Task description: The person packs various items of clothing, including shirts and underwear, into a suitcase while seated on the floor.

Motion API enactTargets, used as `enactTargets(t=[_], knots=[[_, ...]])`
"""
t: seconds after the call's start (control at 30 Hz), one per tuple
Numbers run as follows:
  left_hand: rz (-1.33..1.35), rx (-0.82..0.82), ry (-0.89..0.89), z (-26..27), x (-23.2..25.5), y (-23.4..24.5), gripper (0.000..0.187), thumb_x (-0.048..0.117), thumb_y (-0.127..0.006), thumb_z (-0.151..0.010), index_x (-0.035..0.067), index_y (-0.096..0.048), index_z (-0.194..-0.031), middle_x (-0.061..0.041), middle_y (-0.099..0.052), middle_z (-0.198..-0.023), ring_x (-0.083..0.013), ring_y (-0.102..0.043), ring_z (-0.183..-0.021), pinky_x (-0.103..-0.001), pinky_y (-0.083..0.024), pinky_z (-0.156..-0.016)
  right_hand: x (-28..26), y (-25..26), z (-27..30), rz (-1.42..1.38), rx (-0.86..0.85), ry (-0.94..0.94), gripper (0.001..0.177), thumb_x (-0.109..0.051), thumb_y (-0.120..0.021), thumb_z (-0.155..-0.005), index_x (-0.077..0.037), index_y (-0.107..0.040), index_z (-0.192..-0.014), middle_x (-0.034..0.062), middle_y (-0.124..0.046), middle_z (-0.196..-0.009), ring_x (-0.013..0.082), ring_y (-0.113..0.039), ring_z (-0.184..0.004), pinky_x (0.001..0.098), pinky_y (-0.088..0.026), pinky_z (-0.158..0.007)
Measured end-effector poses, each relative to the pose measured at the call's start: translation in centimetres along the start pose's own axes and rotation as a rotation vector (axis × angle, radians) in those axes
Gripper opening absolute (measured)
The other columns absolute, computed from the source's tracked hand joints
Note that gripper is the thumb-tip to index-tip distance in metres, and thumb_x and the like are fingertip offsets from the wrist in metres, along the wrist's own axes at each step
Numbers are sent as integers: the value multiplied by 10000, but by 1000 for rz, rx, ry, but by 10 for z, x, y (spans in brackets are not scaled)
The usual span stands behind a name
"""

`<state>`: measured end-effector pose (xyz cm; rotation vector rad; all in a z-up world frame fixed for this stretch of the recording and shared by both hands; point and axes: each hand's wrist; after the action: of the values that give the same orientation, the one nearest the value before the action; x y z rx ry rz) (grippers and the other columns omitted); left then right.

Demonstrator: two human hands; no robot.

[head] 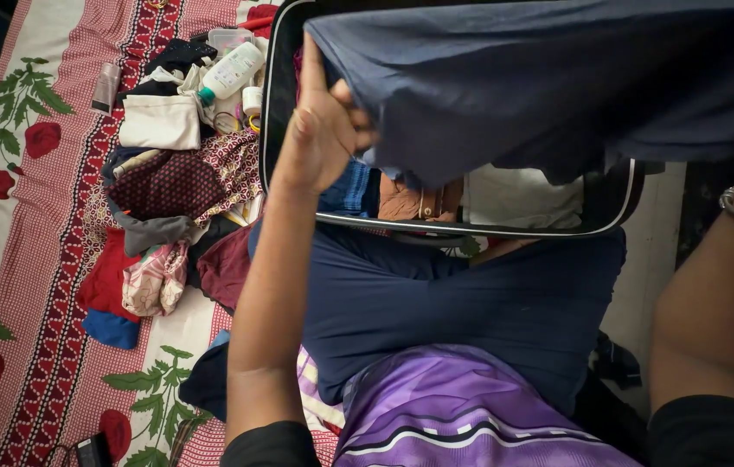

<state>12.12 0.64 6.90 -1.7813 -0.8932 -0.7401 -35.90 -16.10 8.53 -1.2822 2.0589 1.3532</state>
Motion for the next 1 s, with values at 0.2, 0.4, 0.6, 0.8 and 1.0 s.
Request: enactTargets(t=[0.2,0.4,0.6,0.8,1.0], knots=[[-97,232,211,-10,-60,-4,1394,436,-917,-794,246,141,-1683,28,-306,-1586,-92,-586,-1325,-282,-569,-1014,3,2,4,1,8,-9,181,-183,-765,-980,-66,-748,-1116,114,-749,-1014,212,-724,-874,316,-558,-771],[-486,-59,736,14,-81,-13,1061,355,-694,-900,104,-10,-1671,-142,-649,-774,-125,-571,-543,-255,-396,-411,0,2,6,5,16,-6,191,-194,-769,-974,-72,-748,-1119,112,-750,-1021,213,-726,-883,317,-561,-780],[-591,-481,654,41,-104,-36,1086,294,-886,-849,-4,-193,-1629,-134,-741,-915,-116,-671,-793,-256,-532,-754,-2,9,14,13,28,-6,200,-204,-773,-969,-77,-749,-1121,109,-751,-1027,214,-728,-891,319,-564,-788],[-1084,-400,464,22,-60,-9,444,308,-848,-795,-5,-737,-1089,-63,-725,-820,-108,-644,-745,-286,-518,-691,1,17,19,17,45,-9,210,-215,-778,-963,-83,-749,-1124,107,-753,-1034,214,-730,-899,321,-567,-797],[-667,158,330,-9,20,57,188,194,-835,-903,61,-725,-826,45,-657,-780,-45,-560,-717,-230,-455,-676,7,19,19,3,53,-9,220,-225,-782,-958,-88,-750,-1127,105,-754,-1041,215,-731,-907,323,-570,-806]])
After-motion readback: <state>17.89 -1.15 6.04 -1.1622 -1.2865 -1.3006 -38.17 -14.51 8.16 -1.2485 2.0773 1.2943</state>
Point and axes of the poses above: each hand's wrist, its own z-axis away from the middle knuckle, its own y-axis out of the back of the hand, x = y × z
